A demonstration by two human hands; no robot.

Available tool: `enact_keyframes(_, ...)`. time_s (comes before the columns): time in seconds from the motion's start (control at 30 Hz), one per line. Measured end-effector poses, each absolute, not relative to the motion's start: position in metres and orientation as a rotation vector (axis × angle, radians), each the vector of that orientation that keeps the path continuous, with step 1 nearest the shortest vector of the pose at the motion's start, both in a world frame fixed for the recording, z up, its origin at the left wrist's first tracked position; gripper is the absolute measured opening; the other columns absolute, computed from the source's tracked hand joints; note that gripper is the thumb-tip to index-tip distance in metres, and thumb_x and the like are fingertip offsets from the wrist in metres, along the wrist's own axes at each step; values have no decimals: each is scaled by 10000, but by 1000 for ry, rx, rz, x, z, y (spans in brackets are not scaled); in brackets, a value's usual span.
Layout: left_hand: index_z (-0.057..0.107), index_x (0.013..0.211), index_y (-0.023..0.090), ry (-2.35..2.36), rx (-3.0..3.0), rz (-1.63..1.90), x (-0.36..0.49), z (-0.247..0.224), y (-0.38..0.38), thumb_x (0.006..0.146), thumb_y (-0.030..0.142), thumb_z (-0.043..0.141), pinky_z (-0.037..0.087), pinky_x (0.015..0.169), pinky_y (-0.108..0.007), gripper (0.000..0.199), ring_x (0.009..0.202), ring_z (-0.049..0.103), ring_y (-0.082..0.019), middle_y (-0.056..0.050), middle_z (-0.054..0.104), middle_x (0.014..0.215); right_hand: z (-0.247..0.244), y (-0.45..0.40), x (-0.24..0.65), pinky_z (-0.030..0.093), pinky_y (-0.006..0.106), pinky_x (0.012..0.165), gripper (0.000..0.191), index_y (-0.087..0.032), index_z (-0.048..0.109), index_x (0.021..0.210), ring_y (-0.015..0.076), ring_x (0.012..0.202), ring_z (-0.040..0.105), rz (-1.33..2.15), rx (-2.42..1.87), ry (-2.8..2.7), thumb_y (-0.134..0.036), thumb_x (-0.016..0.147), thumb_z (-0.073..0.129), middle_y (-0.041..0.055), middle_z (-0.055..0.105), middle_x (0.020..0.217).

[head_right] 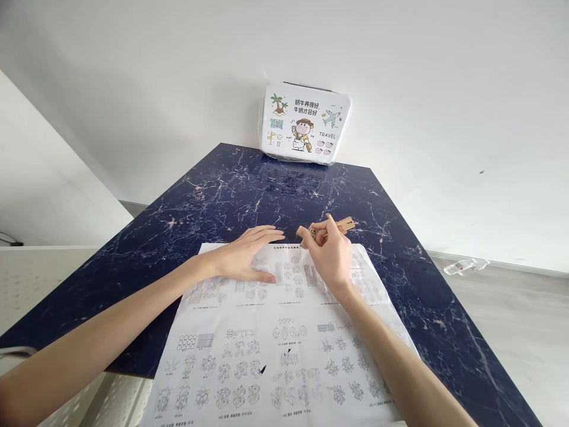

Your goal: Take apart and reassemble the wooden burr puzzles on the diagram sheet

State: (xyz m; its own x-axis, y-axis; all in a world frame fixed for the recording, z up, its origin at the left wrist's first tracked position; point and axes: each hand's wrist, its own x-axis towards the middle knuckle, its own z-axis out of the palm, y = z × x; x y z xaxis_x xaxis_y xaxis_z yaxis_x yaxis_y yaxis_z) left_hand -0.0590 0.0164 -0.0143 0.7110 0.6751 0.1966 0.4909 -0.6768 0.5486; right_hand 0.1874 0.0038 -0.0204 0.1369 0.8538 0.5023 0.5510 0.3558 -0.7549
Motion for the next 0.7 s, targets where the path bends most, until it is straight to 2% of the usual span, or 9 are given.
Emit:
enact_keyframes(0.1,503,1563,292,929,2455,495,-61,-14,18,778,771,771,282,1268,-644,958,1594,294,-406,-135,445,1668,-20,5,191,500,406,733,229,-279,586,842,191,569,539,218,-1387,-1594,-432,937,727,-47,519,573)
enact_keyframes(0.2,507,1564,295,946,2468,473,-61,-13,18,786,788,752,256,1270,-661,953,1598,276,-412,-131,426,1681,-20,5,194,482,374,689,191,-269,611,869,222,652,620,136,-1446,-1622,-419,941,704,-23,564,599)
enact_keyframes(0.43,500,1566,272,969,2478,433,-60,-16,19,785,812,730,239,1265,-677,977,1601,254,-427,-142,410,1688,-23,-9,181,432,332,631,127,-264,601,909,156,525,481,22,-1334,-1806,-328,1014,568,-49,482,582)
enact_keyframes(0.6,486,1556,305,982,2463,416,-60,-19,19,818,792,709,239,1273,-638,912,1615,222,-400,-96,398,1699,-33,-17,170,365,274,539,74,-251,578,985,126,504,451,400,-1081,-2120,-301,1026,542,-60,500,608)
enact_keyframes(0.7,461,1570,301,993,2468,363,-60,-17,19,855,774,680,221,1286,-607,885,1629,177,-385,-82,360,1720,-39,-14,168,337,260,532,73,-228,588,1010,114,492,450,419,-1045,-2256,-243,1003,517,-71,491,597)
